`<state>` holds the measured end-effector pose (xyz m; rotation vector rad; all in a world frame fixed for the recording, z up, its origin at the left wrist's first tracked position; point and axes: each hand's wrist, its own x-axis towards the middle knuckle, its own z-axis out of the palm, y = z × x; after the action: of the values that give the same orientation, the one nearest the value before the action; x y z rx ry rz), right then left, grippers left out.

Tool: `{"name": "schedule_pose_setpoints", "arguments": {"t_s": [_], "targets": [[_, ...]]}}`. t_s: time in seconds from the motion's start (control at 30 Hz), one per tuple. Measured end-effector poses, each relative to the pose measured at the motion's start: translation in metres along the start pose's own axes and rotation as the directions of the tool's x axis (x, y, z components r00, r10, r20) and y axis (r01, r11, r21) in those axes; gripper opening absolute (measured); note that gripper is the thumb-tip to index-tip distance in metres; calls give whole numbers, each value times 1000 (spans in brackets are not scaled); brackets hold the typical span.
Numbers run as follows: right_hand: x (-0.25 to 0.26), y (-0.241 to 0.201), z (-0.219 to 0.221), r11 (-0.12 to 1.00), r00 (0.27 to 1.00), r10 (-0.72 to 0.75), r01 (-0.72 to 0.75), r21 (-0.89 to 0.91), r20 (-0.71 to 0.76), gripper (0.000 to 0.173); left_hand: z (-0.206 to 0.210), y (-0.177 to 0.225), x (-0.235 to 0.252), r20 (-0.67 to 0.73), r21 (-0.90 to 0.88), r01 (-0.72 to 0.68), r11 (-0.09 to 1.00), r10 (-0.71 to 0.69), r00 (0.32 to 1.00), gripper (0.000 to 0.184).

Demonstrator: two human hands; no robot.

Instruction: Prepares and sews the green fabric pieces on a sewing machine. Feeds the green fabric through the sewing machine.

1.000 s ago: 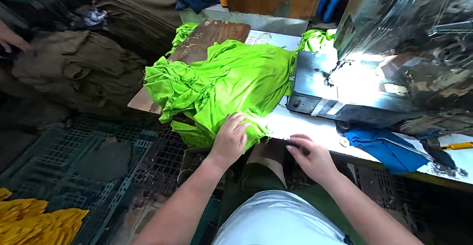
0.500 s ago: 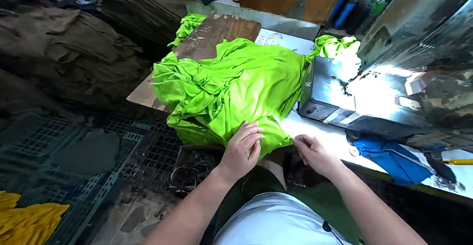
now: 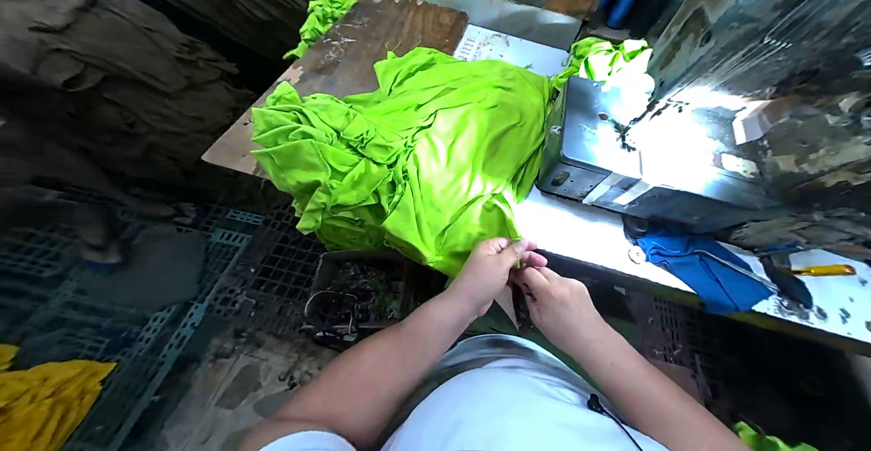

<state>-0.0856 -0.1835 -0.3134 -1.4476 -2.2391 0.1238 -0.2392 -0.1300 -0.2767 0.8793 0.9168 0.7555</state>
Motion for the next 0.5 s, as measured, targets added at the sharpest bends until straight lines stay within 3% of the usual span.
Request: {"name": "schedule_pose_setpoints", "arguments": {"t_s": [0.07, 0.1, 0.2, 0.23, 0.27, 0.33, 0.37, 0.43, 0.5], "targets": [[-5, 3, 1, 999, 997, 31, -32, 7, 72, 16, -8, -2, 1, -22, -1, 34, 999, -34, 999, 27], [-5, 2, -7, 993, 979, 118, -121, 11, 164, 23, -14, -5, -2, -15, 34, 46, 998, -46, 999, 27], [6, 7, -43, 887, 762, 416, -461, -35, 495, 41, -33, -19, -20, 4, 186, 27, 982, -28, 1000, 26], [7, 11, -50, 881, 758, 418, -472, -21, 500, 40, -37, -23, -26, 2, 199, 8, 980, -9, 1000, 25], [6, 14, -53, 905, 813, 372, -425, 21, 448, 36, -40, -26, -30, -4, 186, -7, 982, 8, 1000, 24], [4, 19, -47, 976, 969, 175, -194, 98, 176, 32, -42, -27, -34, -21, 145, -35, 989, 38, 999, 23], [7, 22, -40, 994, 998, 63, -66, 84, 30, 31, -41, -27, -35, -29, 121, -39, 992, 43, 999, 23], [17, 26, -25, 991, 982, -133, 135, 6, -133, 27, -38, -25, -35, -21, 80, -48, 996, 50, 999, 23], [27, 27, -12, 964, 948, -265, 261, -47, -175, 24, -35, -24, -35, -3, 74, -60, 995, 61, 998, 24]]}}
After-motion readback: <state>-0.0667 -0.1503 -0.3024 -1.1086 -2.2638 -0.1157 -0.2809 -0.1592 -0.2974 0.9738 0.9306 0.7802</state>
